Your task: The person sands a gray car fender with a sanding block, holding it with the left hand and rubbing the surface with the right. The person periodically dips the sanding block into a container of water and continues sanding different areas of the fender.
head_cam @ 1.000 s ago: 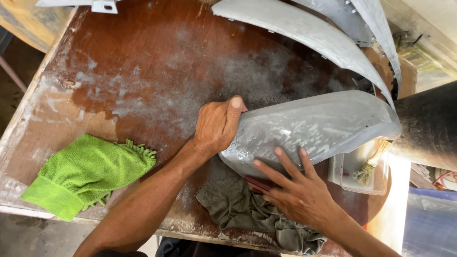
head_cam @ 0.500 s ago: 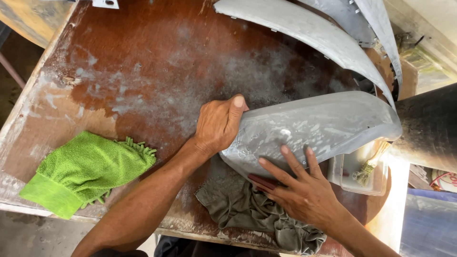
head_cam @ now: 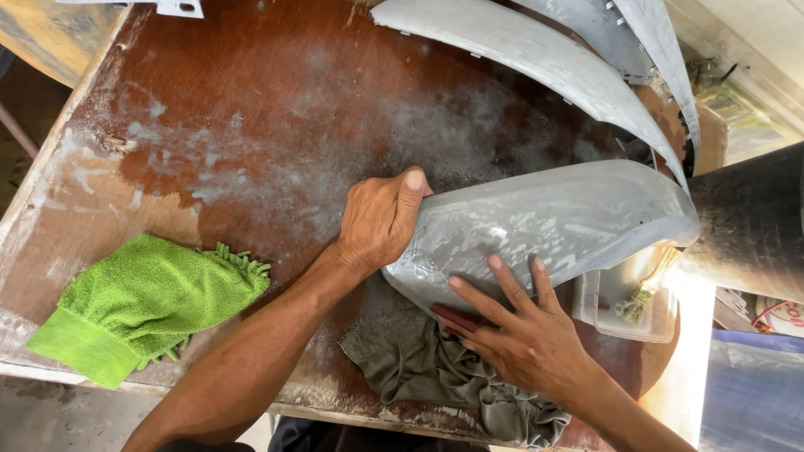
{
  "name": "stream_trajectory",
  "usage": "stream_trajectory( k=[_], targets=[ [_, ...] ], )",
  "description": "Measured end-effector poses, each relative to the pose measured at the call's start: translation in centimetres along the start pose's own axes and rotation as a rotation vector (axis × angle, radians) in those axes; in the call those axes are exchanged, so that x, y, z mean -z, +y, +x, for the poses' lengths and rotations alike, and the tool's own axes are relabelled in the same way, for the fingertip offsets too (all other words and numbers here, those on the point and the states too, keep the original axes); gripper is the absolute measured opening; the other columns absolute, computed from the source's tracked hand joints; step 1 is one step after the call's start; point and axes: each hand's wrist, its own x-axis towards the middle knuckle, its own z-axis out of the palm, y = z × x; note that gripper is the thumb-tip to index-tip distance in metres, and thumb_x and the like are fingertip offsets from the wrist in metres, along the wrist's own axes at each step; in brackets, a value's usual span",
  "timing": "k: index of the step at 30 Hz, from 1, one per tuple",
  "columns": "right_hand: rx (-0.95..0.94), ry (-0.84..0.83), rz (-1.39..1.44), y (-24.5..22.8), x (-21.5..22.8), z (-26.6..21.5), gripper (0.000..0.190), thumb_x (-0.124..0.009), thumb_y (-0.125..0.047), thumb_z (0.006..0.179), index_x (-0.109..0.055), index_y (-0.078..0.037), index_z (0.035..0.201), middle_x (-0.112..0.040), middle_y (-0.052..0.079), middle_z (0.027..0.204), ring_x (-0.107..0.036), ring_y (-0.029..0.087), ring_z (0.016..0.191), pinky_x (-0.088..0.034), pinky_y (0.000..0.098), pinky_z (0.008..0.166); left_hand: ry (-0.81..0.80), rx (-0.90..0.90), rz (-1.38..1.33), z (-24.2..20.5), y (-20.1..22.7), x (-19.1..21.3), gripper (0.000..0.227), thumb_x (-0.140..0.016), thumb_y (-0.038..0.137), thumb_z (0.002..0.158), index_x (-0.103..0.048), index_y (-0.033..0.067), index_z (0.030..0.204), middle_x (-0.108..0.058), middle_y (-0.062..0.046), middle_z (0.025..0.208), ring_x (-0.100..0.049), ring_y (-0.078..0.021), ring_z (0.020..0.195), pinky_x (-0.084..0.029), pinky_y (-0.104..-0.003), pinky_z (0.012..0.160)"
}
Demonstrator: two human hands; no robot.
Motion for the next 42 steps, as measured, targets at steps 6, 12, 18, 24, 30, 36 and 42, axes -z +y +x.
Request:
stream_trajectory(
  k=[6,12,18,24,30,36,42],
  targets=[
    [0.017,0.067,-0.022,0.5,-0.3,4.2,0.036,-0.069,-0.034,0.089,-0.070,-0.032,0.126,-0.037,-0.003,0.161,-0.020,0.035,0.153,-0.010,0.0691,0.122,-0.006,-0.020,-0.002,0.1,0.0,0.0,0.068,-0.022,0.042,0.107,-0.070,0.0020,0.081,-0.072,-0.011,0.066,-0.066,-0.0269,0.051,-0.051,-0.038,0.054],
    [0.006,0.010,0.022,0.7,-0.6,0.6,0.030,-0.066,-0.038,0.089,-0.070,-0.033,0.118,-0.027,-0.006,0.166,-0.009,0.031,0.156,0.000,0.0679,0.123,-0.007,-0.020,-0.009,0.1,0.0,0.0,0.072,-0.019,0.045,0.106,-0.071,0.0023,0.079,-0.070,-0.010,0.062,-0.064,-0.0259,0.049,-0.050,-0.037,0.053],
    [0.002,0.025,-0.095,1.0,-0.9,1.9,0.047,-0.067,-0.039,0.090,-0.060,-0.041,0.137,-0.025,-0.006,0.167,-0.010,0.034,0.155,-0.001,0.0695,0.123,-0.003,-0.028,0.004,0.1,0.0,0.0,0.068,-0.022,0.040,0.107,-0.071,0.0023,0.079,-0.067,-0.010,0.057,-0.063,-0.0260,0.047,-0.049,-0.037,0.052],
    [-0.002,0.036,-0.025,1.1,-0.3,2.9,0.037,-0.068,-0.035,0.089,-0.067,-0.032,0.126,-0.031,-0.004,0.164,-0.010,0.033,0.155,0.000,0.0692,0.122,-0.033,0.008,0.001,0.0,-0.1,0.0,0.072,-0.019,0.045,0.106,-0.071,0.0022,0.082,-0.071,-0.010,0.064,-0.067,-0.0260,0.051,-0.051,-0.036,0.055],
    [-0.067,-0.013,0.016,0.8,0.2,0.3,0.010,-0.072,-0.031,0.083,-0.075,-0.029,0.092,-0.034,-0.005,0.162,-0.011,0.034,0.154,0.000,0.0707,0.122,-0.004,-0.023,-0.001,0.1,-0.1,-0.1,0.072,-0.020,0.044,0.106,-0.071,0.0029,0.078,-0.065,-0.009,0.054,-0.062,-0.0246,0.045,-0.049,-0.036,0.051],
    [-0.035,0.028,0.051,1.2,0.9,4.1,0.024,-0.072,-0.032,0.085,-0.075,-0.026,0.108,-0.038,-0.003,0.160,-0.015,0.033,0.154,-0.008,0.0721,0.121,-0.010,-0.020,0.014,0.0,-0.4,-0.2,0.068,-0.022,0.042,0.107,-0.071,0.0028,0.081,-0.072,-0.011,0.066,-0.067,-0.0268,0.052,-0.052,-0.037,0.055],
    [-0.057,-0.035,0.007,1.3,0.3,-0.7,0.013,-0.074,-0.035,0.081,-0.074,-0.027,0.091,-0.035,-0.005,0.161,-0.013,0.033,0.154,0.001,0.0670,0.123,0.004,-0.038,-0.027,0.1,0.1,0.2,0.068,-0.021,0.043,0.107,-0.069,0.0026,0.082,-0.056,-0.006,0.048,-0.057,-0.0231,0.042,-0.047,-0.035,0.050]
  ],
)
